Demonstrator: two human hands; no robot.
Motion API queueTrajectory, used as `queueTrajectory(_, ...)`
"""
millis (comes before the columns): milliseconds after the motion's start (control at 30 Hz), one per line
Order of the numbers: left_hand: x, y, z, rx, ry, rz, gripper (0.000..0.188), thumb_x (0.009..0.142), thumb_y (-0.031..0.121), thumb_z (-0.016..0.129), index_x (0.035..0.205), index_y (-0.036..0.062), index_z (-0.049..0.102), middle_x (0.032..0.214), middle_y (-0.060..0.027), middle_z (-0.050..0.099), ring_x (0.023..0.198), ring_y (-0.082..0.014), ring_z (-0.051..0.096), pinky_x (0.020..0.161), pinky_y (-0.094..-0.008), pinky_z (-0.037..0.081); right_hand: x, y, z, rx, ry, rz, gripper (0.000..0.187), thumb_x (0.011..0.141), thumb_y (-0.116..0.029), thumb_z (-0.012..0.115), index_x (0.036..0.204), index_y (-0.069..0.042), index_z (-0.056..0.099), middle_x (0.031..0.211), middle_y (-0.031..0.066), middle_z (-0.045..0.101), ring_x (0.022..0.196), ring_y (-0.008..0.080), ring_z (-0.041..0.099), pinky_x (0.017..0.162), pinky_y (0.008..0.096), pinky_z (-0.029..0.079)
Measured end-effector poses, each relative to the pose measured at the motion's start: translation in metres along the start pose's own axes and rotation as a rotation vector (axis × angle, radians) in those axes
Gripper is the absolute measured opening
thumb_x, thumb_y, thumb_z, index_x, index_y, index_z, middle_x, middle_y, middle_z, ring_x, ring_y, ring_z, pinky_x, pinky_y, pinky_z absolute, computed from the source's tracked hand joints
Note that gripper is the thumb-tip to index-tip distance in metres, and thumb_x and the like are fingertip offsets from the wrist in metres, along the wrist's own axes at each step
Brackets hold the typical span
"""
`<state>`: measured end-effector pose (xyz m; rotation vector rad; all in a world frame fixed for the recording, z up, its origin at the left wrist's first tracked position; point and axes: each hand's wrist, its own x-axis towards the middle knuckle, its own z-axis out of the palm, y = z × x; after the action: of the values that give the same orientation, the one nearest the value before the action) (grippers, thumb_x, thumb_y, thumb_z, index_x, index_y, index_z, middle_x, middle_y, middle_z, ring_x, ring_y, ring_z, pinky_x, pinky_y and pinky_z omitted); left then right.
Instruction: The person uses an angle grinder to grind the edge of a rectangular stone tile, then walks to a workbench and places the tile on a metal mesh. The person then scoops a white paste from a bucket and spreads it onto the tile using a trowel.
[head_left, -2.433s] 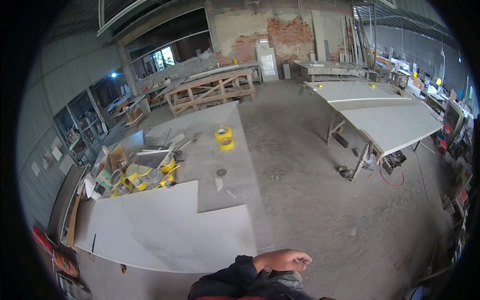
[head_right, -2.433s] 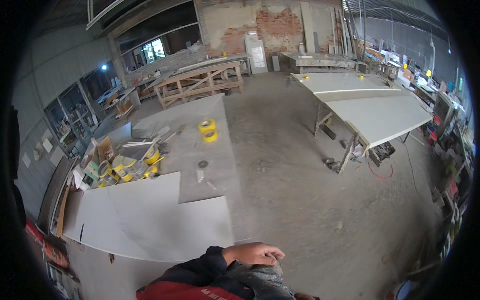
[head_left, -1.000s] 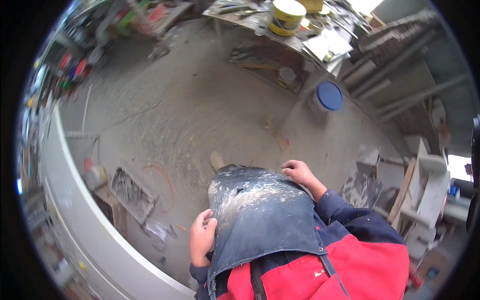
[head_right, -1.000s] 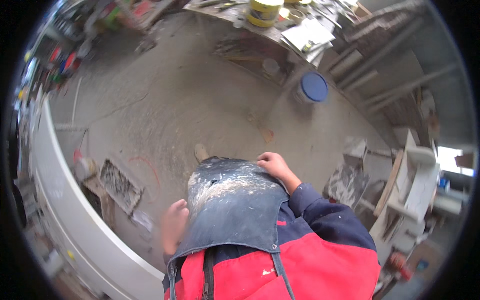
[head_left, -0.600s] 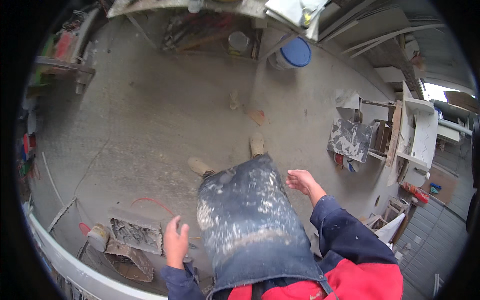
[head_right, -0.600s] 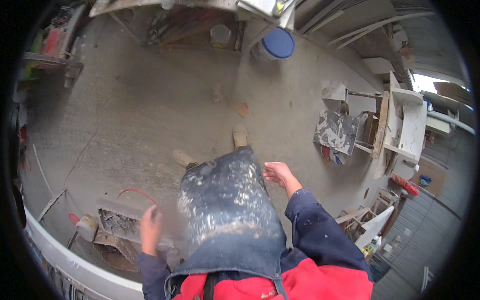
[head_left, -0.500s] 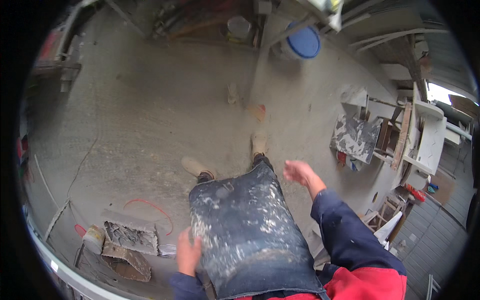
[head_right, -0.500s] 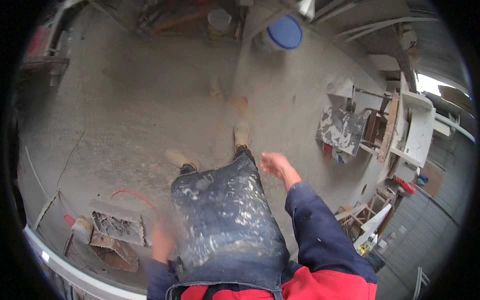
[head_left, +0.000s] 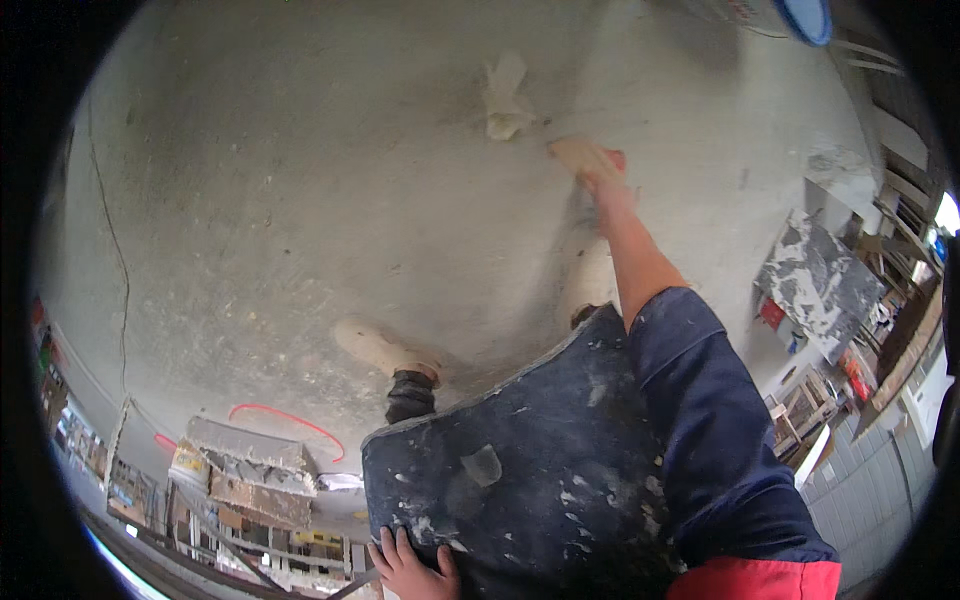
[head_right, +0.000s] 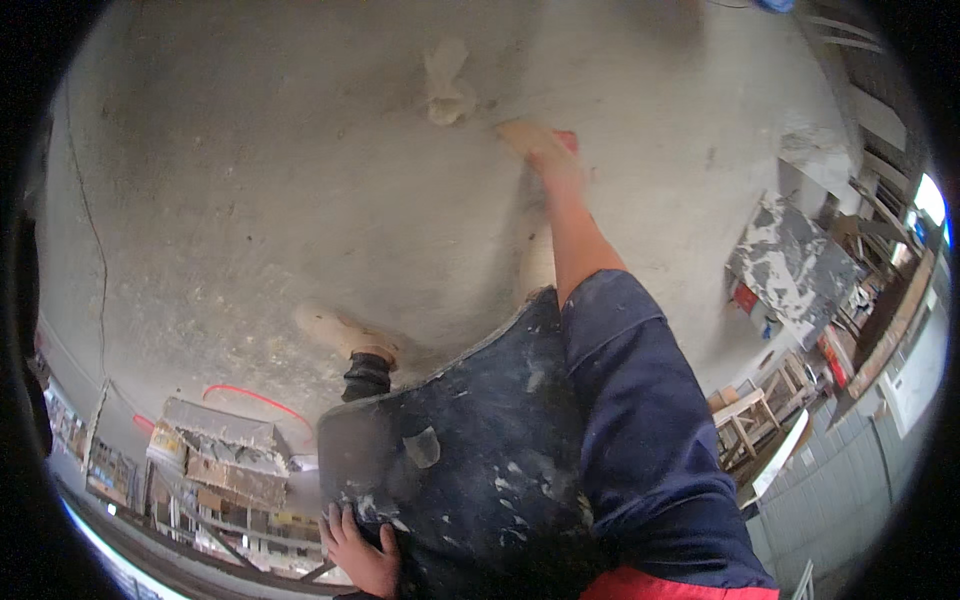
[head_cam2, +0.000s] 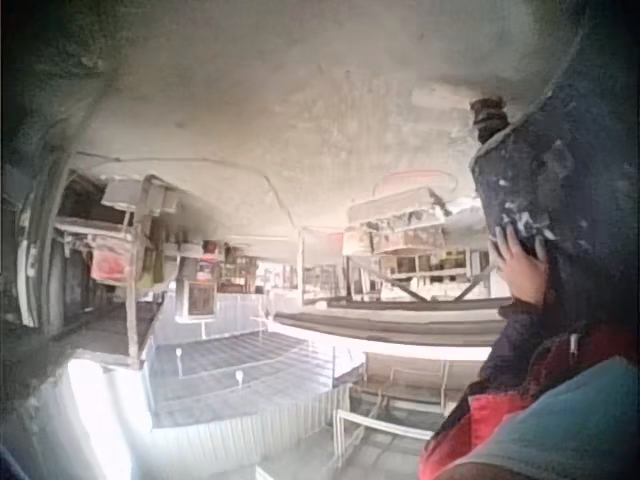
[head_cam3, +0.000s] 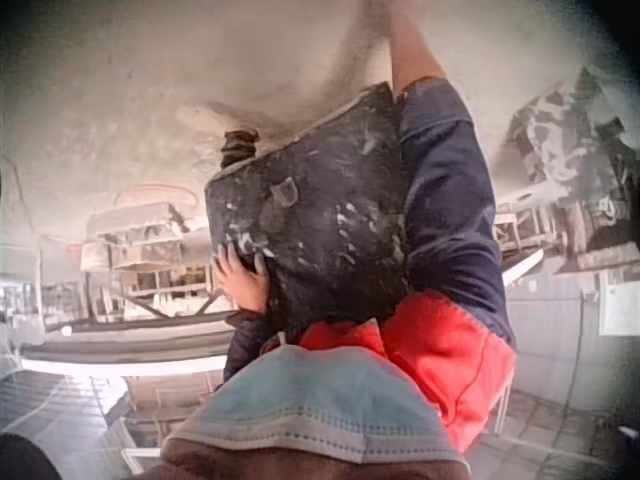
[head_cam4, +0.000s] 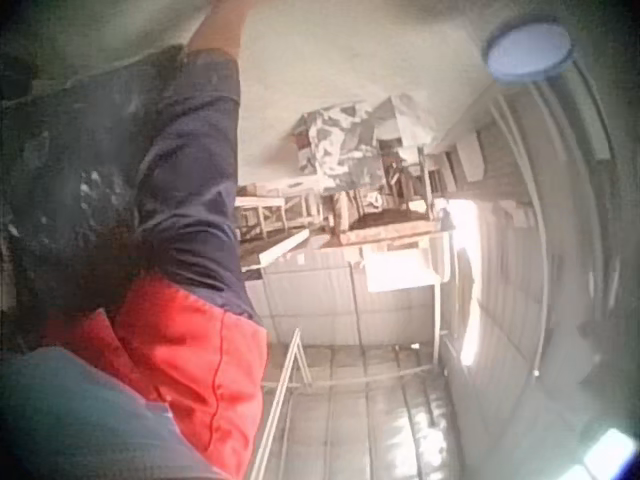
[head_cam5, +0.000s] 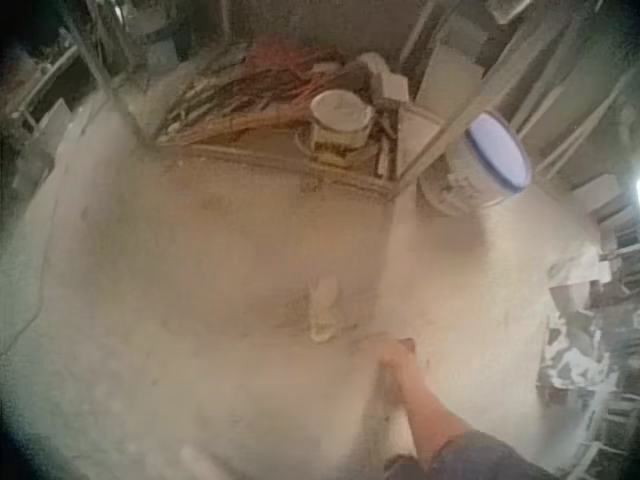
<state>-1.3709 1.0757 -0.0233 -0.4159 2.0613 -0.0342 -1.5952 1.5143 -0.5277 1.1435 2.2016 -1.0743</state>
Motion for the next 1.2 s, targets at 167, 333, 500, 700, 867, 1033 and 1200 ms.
queueTrajectory(167, -0.012, -0.006, -0.014, -0.180, -0.160, -0.171, 0.073, 0.084, 0.040, 0.076, 0.144, 0.0048, 0.053, 0.154, -0.0207, 0.047, 0.143, -0.0509, 0.037, 0.115, -0.0656, 0.031, -0.040, -0.048, 0.054, 0.071, 0.030, -0.174, 0.051, 0.095, -0.026, 0.072, 0.141, -0.014, 0.053, 0.115, 0.0066, 0.063, 0.099, 0.0178, 0.057, 0.086, 0.0315, 0.045)
queueTrajectory(333, -0.002, -0.019, -0.022, -0.292, -0.107, -0.166, 0.071, 0.080, 0.045, 0.080, 0.139, 0.0103, 0.061, 0.153, -0.0168, 0.049, 0.143, -0.0490, 0.038, 0.108, -0.0667, 0.038, -0.028, -0.056, 0.016, 0.722, 0.018, 0.463, 0.024, 0.094, -0.020, 0.074, 0.113, -0.014, 0.060, 0.084, -0.0006, 0.056, 0.059, 0.0129, 0.052, 0.051, 0.0272, 0.045)
queueTrajectory(500, -0.030, -0.053, -0.020, -0.543, 0.078, -0.113, 0.068, 0.084, 0.046, 0.077, 0.141, 0.0122, 0.060, 0.155, -0.0146, 0.047, 0.146, -0.0455, 0.034, 0.113, -0.0712, 0.024, -0.184, -0.115, 0.016, -0.272, -0.302, -0.235, 0.027, 0.097, -0.026, 0.062, 0.080, -0.005, 0.066, 0.067, 0.0091, 0.063, 0.060, 0.0229, 0.062, 0.057, 0.0425, 0.049)
queueTrajectory(700, -0.101, -0.135, -0.191, -0.547, 0.476, 0.239, 0.071, 0.092, 0.035, 0.070, 0.153, 0.0084, 0.046, 0.160, -0.0191, 0.039, 0.154, -0.0452, 0.022, 0.120, -0.0720, 0.018, -0.583, -0.376, -0.019, -0.117, -1.068, 0.172, 0.024, 0.098, -0.022, 0.073, 0.087, -0.001, 0.071, 0.074, 0.0071, 0.069, 0.063, 0.0179, 0.067, 0.056, 0.0318, 0.055)
queueTrajectory(867, -0.144, -0.259, -0.265, -0.644, 1.090, 0.202, 0.027, 0.089, 0.022, 0.069, 0.113, 0.0113, 0.075, 0.116, -0.0017, 0.073, 0.118, -0.0236, 0.062, 0.112, -0.0558, 0.037, -0.774, -0.538, -0.019, -0.157, -1.406, 0.040, 0.031, 0.103, -0.033, 0.068, 0.103, -0.002, 0.073, 0.071, 0.0016, 0.064, 0.055, 0.0099, 0.056, 0.049, 0.0251, 0.041)
queueTrajectory(1033, -0.193, -0.382, -0.332, -0.518, 1.341, 0.151, 0.019, 0.091, 0.020, 0.066, 0.105, 0.0112, 0.075, 0.105, -0.0033, 0.074, 0.102, -0.0239, 0.067, 0.101, -0.0502, 0.046, -0.873, -0.663, 0.004, -0.223, -1.565, -0.093, 0.026, 0.105, -0.026, 0.064, 0.100, -0.002, 0.073, 0.070, 0.0030, 0.065, 0.056, 0.0106, 0.060, 0.050, 0.0240, 0.046)
queueTrajectory(1200, -0.201, -0.457, -0.348, -0.954, 1.220, 0.007, 0.016, 0.093, 0.016, 0.067, 0.101, 0.0045, 0.075, 0.093, -0.0163, 0.074, 0.087, -0.0398, 0.070, 0.081, -0.0480, 0.053, -0.949, -0.744, 0.047, -0.243, -1.265, -1.212, 0.023, 0.099, -0.023, 0.072, 0.104, -0.001, 0.075, 0.080, 0.0058, 0.070, 0.076, 0.0186, 0.069, 0.071, 0.0323, 0.056)
